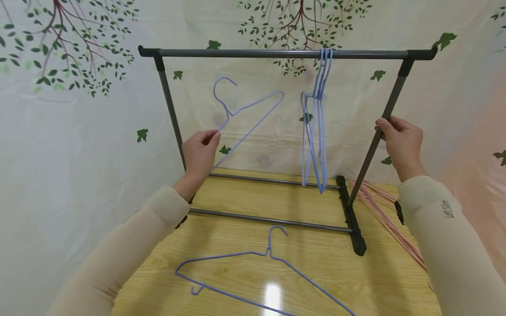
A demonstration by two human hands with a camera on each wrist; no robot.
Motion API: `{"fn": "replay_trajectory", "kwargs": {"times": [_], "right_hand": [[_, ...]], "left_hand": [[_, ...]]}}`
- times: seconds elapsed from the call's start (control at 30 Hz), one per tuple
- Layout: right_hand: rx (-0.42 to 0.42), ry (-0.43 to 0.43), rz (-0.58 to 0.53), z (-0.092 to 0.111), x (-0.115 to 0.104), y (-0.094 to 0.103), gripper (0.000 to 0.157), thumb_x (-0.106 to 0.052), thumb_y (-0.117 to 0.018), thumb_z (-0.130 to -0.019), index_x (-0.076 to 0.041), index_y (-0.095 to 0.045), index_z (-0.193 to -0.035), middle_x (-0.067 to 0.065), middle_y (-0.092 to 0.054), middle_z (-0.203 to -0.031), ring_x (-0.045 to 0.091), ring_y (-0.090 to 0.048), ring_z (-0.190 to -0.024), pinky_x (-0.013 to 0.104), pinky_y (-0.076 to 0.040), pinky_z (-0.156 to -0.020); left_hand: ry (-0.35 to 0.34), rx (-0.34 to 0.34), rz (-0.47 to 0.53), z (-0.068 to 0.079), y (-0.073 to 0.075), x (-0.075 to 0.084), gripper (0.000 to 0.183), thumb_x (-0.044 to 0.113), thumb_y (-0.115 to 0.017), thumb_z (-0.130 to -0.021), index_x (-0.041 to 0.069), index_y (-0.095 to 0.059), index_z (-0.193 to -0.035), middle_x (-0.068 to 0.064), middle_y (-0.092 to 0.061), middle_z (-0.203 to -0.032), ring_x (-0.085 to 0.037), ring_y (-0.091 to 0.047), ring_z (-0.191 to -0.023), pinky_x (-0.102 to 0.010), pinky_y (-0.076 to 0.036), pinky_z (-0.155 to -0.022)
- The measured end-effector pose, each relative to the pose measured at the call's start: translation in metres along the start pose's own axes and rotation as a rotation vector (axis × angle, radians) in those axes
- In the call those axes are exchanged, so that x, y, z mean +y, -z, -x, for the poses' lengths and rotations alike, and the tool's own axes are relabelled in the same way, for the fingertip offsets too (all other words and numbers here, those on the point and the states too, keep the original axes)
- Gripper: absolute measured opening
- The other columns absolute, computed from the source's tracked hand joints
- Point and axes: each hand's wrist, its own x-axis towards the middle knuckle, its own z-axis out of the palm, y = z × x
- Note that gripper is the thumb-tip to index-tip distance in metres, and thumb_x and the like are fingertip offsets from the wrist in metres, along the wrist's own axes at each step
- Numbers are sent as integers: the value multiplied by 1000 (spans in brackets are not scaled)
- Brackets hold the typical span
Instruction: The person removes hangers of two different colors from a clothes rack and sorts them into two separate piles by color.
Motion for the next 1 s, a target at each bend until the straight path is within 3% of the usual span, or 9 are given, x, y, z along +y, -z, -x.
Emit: {"fn": "replay_trajectory", "kwargs": {"times": [0.3,0.73,1.0], "right_hand": [[6,14,35,0,0,-3,50,-40,-75,-86,-15,-68,-129,-9,-72,-100,7,-65,-97,19,-47,-94],[2,-1,60,-2,1,-4,49,-39,-71,-90,-15,-66,-132,-6,-71,-108,10,-63,-103,31,-41,-106],[5,-1,32,-3,2,-4,48,-37,-73,-89,-14,-67,-131,-6,-72,-106,11,-64,-104,30,-42,-105]], "left_hand": [[-4,-52,-45,12,10,-27,16,16,-71,-93,2,-77,-100,-9,-72,-85,-13,-58,-70,-20,-42,-58],[-7,-295,-76,43,15,-62,16,15,-70,-94,1,-76,-100,-9,-73,-88,-16,-62,-72,-22,-48,-63],[32,-465,-61,55,11,-65,17,20,-70,-95,7,-78,-101,-5,-74,-90,-18,-62,-75,-32,-50,-62]]}}
